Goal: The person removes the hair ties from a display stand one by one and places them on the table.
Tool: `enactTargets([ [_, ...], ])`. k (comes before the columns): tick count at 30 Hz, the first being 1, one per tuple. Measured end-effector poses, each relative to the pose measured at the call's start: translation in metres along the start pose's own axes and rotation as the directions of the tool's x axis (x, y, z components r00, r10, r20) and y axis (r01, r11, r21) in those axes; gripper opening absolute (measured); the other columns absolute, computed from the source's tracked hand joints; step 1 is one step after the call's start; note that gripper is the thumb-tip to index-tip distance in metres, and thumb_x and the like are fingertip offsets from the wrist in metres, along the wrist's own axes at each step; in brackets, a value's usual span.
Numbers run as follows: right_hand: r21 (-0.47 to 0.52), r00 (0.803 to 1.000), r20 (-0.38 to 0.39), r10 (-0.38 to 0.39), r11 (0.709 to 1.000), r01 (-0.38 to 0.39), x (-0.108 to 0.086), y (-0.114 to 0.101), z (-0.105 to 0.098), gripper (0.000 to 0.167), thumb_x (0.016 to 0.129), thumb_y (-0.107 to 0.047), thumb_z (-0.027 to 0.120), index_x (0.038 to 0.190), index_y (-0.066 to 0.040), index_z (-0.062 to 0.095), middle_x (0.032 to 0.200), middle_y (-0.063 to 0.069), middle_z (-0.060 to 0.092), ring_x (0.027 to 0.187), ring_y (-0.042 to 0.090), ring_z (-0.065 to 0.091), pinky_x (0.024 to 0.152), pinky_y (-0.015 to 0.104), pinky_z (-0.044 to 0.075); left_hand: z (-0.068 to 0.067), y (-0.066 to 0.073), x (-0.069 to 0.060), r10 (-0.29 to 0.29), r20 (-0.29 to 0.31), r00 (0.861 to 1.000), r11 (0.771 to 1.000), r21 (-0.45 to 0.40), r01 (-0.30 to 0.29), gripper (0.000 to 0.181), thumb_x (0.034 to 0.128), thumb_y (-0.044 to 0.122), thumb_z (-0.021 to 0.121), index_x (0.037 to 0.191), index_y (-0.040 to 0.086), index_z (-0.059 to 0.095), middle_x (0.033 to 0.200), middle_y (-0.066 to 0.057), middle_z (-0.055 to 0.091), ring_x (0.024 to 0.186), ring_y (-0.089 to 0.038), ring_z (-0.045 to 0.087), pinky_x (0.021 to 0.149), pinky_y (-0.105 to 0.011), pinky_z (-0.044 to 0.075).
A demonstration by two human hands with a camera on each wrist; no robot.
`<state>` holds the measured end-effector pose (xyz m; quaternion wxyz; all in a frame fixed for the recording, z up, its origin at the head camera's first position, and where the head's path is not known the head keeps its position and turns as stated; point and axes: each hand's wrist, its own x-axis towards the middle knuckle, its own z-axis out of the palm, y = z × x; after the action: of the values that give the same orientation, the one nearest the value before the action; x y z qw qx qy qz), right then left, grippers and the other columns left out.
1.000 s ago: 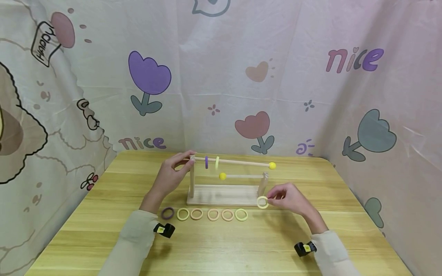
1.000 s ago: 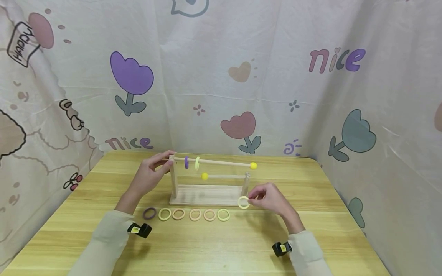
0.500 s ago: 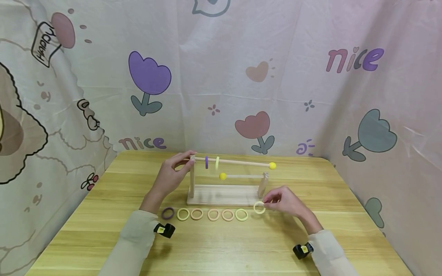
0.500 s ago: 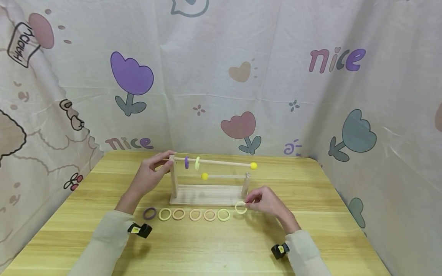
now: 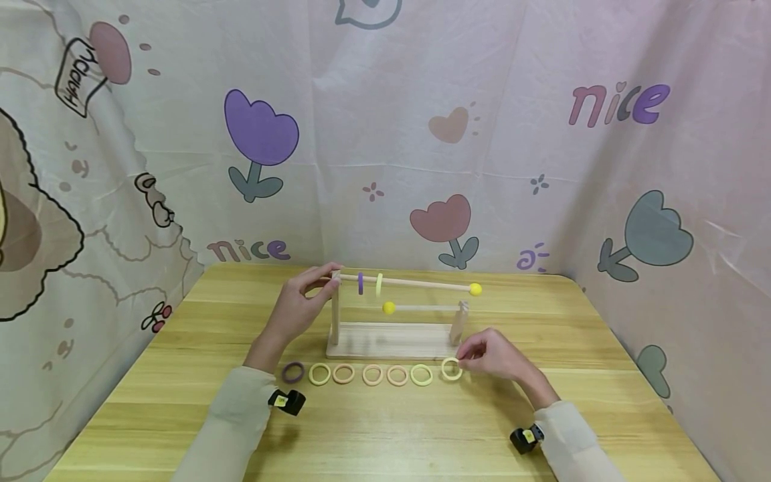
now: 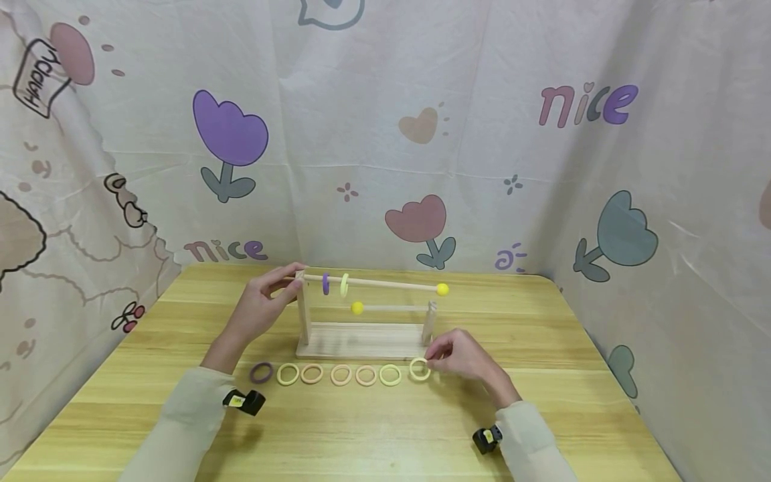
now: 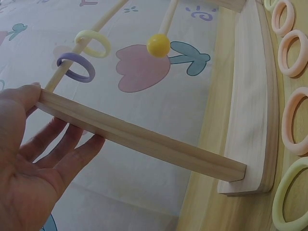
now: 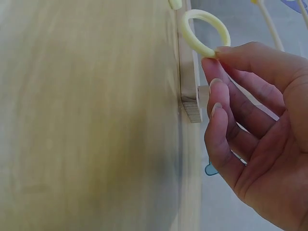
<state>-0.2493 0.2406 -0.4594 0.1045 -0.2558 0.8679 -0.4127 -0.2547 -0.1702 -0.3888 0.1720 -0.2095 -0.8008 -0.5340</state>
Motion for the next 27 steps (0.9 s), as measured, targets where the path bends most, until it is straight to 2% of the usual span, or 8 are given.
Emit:
enactTargets([
  [7,0.014,1.0,0.023,-0.002,1.0,0.001,0.0015,0.0014,0.003,0.011,0.082,-0.002,0.08,0.093,0.001,0.078,0.086,0.012,0.077,0.071,0.004,0.064,0.065,0.019,0.057,0.0007,-0.0017,0.0003,0.002,-0.004,1.0,1.0,-0.01,-0.002,0.033,0.1029,0.017,0.065,0.134,0.01,0.068,0.129,-0.011,0.071,0.107,0.004,0.064,0.094,-0.015,0.058],
  [16,0.001,0.999,0.032,-0.008,1.0,0.008,0.0028,0.0022,0.0068,0.008,0.083,0.0,0.079,0.091,0.002,0.077,0.085,0.011,0.077,0.071,0.002,0.065,0.065,0.019,0.057,0.0004,-0.0015,-0.0002,-0.009,0.003,1.0,1.0,-0.002,0.009,0.035,0.1034,0.017,0.064,0.136,0.006,0.066,0.129,-0.012,0.07,0.108,0.006,0.062,0.093,-0.013,0.057],
  [27,-0.019,0.999,0.049,0.016,1.0,-0.015,0.0053,0.0045,0.0091,0.006,0.084,-0.002,0.08,0.088,0.0,0.077,0.082,0.008,0.077,0.068,0.003,0.064,0.06,0.018,0.056,0.0001,-0.0007,0.0,-0.007,0.002,1.0,1.0,0.005,0.007,0.034,0.1035,0.018,0.064,0.136,0.009,0.067,0.131,-0.011,0.07,0.109,0.006,0.062,0.094,-0.012,0.056],
])
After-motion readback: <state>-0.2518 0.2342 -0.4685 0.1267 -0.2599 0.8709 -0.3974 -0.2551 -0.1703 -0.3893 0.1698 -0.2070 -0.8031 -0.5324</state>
